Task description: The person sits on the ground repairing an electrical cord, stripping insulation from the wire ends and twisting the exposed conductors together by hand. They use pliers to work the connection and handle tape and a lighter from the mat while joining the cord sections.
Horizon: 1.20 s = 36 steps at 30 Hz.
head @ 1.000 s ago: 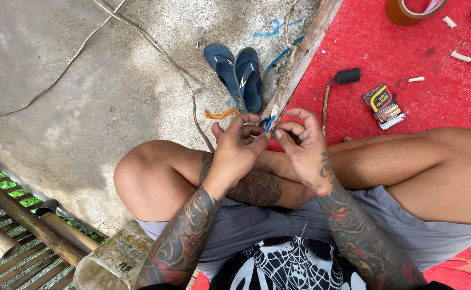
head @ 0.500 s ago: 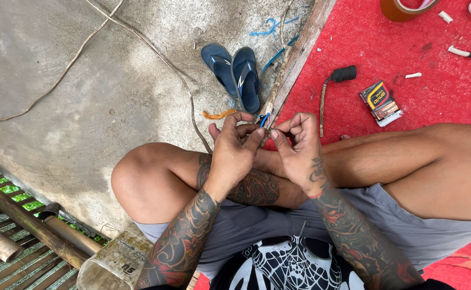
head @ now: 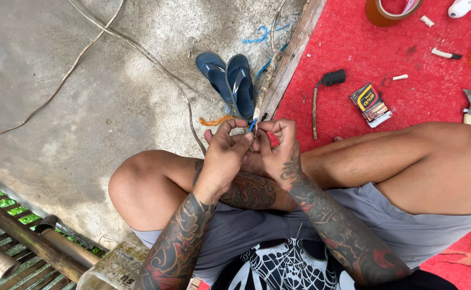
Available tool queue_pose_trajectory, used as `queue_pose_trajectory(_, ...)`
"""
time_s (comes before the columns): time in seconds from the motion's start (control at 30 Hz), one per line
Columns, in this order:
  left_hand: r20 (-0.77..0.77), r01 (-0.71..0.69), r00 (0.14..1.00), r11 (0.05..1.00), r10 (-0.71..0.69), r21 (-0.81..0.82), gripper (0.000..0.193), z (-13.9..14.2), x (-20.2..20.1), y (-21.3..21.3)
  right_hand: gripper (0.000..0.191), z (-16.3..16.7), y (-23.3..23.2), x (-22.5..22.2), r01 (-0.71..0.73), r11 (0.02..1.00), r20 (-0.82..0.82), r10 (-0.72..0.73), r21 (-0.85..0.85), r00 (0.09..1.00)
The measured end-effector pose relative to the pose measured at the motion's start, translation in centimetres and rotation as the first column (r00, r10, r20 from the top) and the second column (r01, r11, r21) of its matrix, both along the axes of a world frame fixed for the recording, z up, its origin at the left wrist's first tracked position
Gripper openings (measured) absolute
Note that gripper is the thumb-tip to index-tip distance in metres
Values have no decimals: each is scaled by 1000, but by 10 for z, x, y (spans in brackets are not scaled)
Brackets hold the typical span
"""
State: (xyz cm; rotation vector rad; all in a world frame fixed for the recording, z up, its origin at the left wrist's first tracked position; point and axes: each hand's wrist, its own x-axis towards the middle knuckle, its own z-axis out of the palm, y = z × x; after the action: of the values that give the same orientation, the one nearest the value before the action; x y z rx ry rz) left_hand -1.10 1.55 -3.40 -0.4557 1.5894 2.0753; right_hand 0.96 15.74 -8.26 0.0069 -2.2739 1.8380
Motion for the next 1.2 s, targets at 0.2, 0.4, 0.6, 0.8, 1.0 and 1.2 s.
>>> queue_pose_trajectory(0.2, -109, 117, 984, 969, -143, -219, 27, 10, 8, 1, 34, -11, 12, -11, -107, 985, 430, 38, 136, 902)
queue_pose_trajectory(0.4, 103, -40, 994, 997, 32, 71, 20, 10, -5, -14, 19, 26, 64, -40, -329, 857, 391, 166, 396, 905)
queue_pose_trajectory(0.6, 34, 16, 999, 999, -15, -36, 21, 12, -14, -17, 23, 61, 139, -111, -692, 162, 663, 201, 703, 721)
queue_pose_trajectory(0.8, 27, -22, 999, 993, 25, -113, 15, 13, -11, -24, 25, 29, 179, -123, -863, -113, 871, 76, 492, 486)
queue_pose_trajectory(1.0, -17, 33, 999, 970, -38, -241, 15, 12, -12, -18, 18, 26, 185, -127, -910, -112, 913, 141, 398, 382)
queue_pose_trajectory(1.2, -52, 120, 985, 868, -165, -482, 33, 5, -15, 9, 24, 26, 150, -118, -519, -385, 644, 516, 763, 565)
